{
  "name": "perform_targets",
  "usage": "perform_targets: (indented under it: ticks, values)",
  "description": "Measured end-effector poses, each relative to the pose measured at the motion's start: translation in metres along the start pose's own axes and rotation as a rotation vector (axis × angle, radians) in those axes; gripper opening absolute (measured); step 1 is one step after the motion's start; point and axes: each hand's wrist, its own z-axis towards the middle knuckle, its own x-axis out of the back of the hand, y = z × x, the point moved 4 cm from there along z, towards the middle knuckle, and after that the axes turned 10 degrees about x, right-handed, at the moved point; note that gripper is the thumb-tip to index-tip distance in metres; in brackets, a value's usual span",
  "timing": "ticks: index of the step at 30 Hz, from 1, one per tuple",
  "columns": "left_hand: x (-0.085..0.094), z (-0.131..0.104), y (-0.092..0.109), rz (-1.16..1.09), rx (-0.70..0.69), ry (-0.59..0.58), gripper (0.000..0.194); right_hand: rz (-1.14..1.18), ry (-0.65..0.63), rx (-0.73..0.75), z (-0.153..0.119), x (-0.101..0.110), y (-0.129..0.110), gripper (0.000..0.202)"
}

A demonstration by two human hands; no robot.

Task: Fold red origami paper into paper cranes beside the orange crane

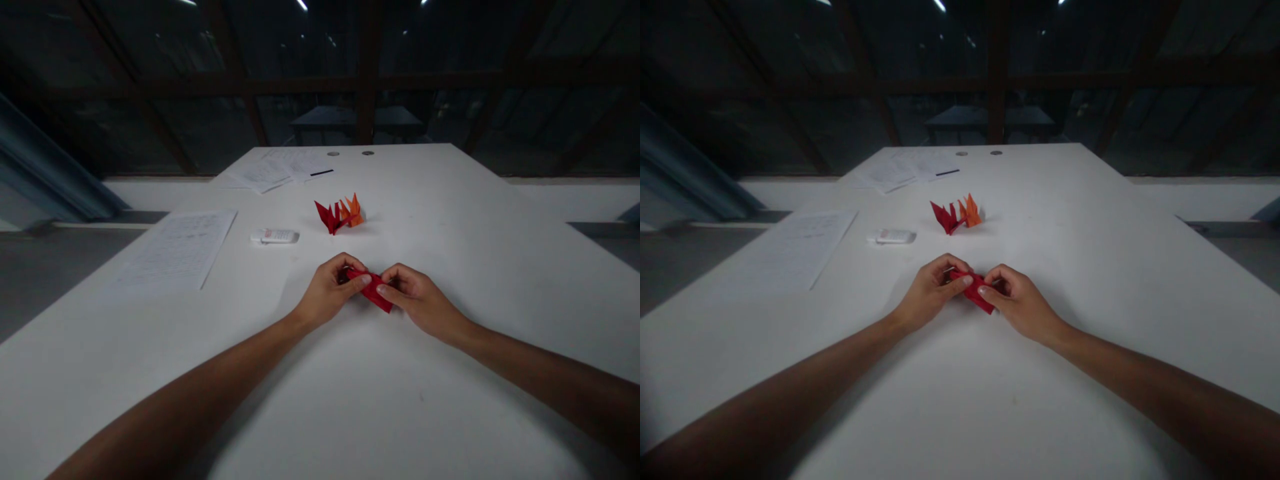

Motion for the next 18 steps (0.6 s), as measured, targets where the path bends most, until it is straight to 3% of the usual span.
perform_targets:
  ticks: [7,15,18]
  values:
    - [-0.001,0.0,0.001,-0.018,-0.014,0.043,0.029,-0.067,0.09,0.118,0.002,0.007,-0.003,0.021]
    - [-0.005,-0.003,0.001,0.066,-0.099,-0.03,0.02,-0.122,0.198,0.165,0.002,0.013,-0.007,0.017]
    - [-0.001,-0.004,0.002,0.086,-0.122,0.031,0.021,-0.185,0.18,0.181,0.002,0.013,-0.011,0.019]
